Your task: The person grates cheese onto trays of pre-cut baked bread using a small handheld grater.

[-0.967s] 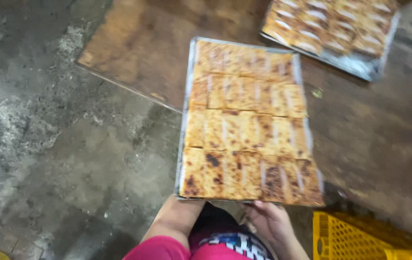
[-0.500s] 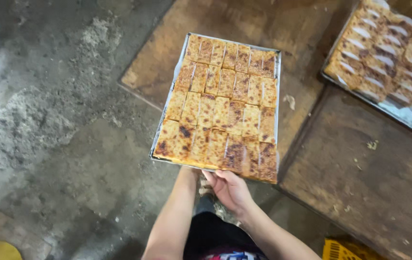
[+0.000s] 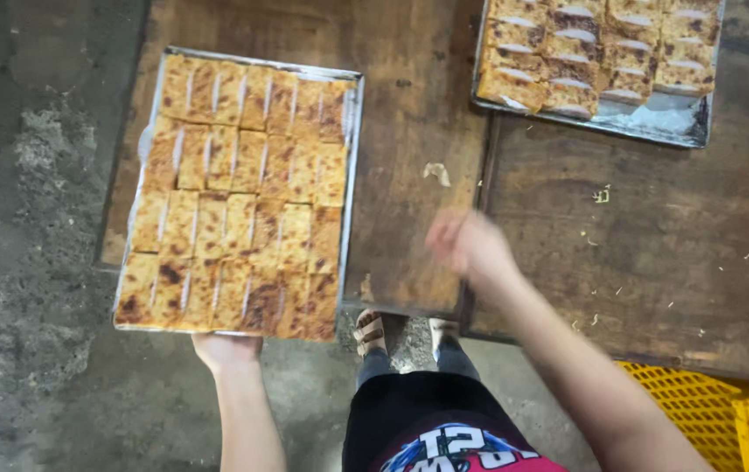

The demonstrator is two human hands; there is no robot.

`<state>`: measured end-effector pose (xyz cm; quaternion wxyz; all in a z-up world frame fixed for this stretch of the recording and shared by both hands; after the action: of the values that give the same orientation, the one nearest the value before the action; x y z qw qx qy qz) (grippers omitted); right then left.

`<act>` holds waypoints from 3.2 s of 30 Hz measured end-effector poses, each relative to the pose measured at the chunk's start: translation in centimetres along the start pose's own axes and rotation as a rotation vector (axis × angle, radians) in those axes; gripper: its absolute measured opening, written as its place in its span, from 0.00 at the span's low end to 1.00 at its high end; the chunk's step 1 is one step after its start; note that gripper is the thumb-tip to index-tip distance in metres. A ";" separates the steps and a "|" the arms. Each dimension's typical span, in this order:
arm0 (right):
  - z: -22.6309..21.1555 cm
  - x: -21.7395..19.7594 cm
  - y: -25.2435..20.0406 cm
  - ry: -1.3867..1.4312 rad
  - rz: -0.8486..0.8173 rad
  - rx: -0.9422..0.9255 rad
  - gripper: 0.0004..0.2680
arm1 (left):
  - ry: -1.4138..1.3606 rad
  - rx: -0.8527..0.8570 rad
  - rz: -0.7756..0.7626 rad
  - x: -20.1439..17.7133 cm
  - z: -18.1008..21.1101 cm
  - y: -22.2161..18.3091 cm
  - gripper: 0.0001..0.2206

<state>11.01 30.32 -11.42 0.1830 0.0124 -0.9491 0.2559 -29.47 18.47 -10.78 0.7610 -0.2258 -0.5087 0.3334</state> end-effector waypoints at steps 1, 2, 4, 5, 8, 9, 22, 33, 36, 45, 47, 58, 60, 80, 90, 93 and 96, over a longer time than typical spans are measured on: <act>-1.0 -1.5 3.2 0.025 0.036 -0.108 0.04 | 0.003 0.019 0.017 -0.2 -0.7 -0.3 0.27; -1.8 -2.1 7.3 0.196 -0.057 -0.221 0.06 | 0.006 0.038 0.027 0.0 -1.3 -0.1 0.27; -2.4 -3.8 13.8 0.340 0.088 -0.197 0.05 | 0.012 0.112 0.117 -0.2 -2.6 0.3 0.27; -2.2 -4.7 16.5 0.311 0.330 -0.065 0.04 | 0.015 0.146 0.167 -0.5 -3.1 0.4 0.28; -2.4 -6.0 22.7 0.509 0.308 -0.128 0.05 | -0.011 0.159 0.193 -0.7 -3.4 1.4 0.27; -2.1 -6.1 23.9 0.515 0.303 -0.152 0.06 | -0.005 0.182 0.233 -0.9 -2.9 1.6 0.26; -2.5 -6.4 22.1 0.582 0.381 -0.138 0.03 | 0.410 0.444 0.647 -3.8 -1.9 -0.1 0.19; 2.9 -14.0 -7.8 0.127 0.337 0.233 0.15 | 1.137 -0.202 -0.403 2.8 -19.8 -5.1 0.26; 3.8 -18.1 -14.3 -0.206 0.244 0.296 0.12 | 1.008 -0.471 -0.287 0.9 -22.5 -4.6 0.26; 7.1 -27.8 -19.6 -0.495 -0.207 0.504 0.05 | 0.581 -0.544 -0.197 -6.0 -23.2 -10.8 0.20; 7.6 -28.3 -19.8 -0.572 -0.220 0.548 0.05 | 0.560 -0.533 -0.136 -7.1 -23.4 -12.2 0.17; 6.8 -23.8 -12.9 -0.612 -0.359 0.483 0.05 | 0.831 0.072 0.123 -7.9 -16.9 -7.0 0.15; 6.4 -22.4 -12.3 -0.594 -0.352 0.515 0.07 | 0.687 0.087 0.126 -8.1 -15.1 -4.9 0.14; 3.5 -17.6 -13.3 -0.972 -0.412 0.275 0.09 | 1.151 -0.137 -0.046 -9.3 -8.1 -2.4 0.15; -11.2 -45.0 -26.4 -0.928 0.221 0.104 0.14 | 1.500 -0.203 0.164 -3.7 -27.9 -4.1 0.13; -16.5 -58.0 -31.9 -1.019 0.522 -0.318 0.09 | 1.590 -0.213 0.131 -2.6 -35.6 -6.7 0.14; -21.3 -68.6 -33.4 -1.149 0.800 -0.350 0.09 | 1.686 -0.211 0.008 1.4 -47.8 -9.2 0.16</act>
<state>86.14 6.94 -2.53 -0.4534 -0.2328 -0.8544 0.1008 17.66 13.06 -21.79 0.8593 -0.4704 0.2007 0.0070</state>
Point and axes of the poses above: each hand's wrist, its own y-axis towards the middle knuckle, its own x-axis out of the palm, z = x × y, the point moved 1 cm from there along y, towards the middle knuckle, and after that the axes turned 6 degrees about -x, right-handed, at the moved point
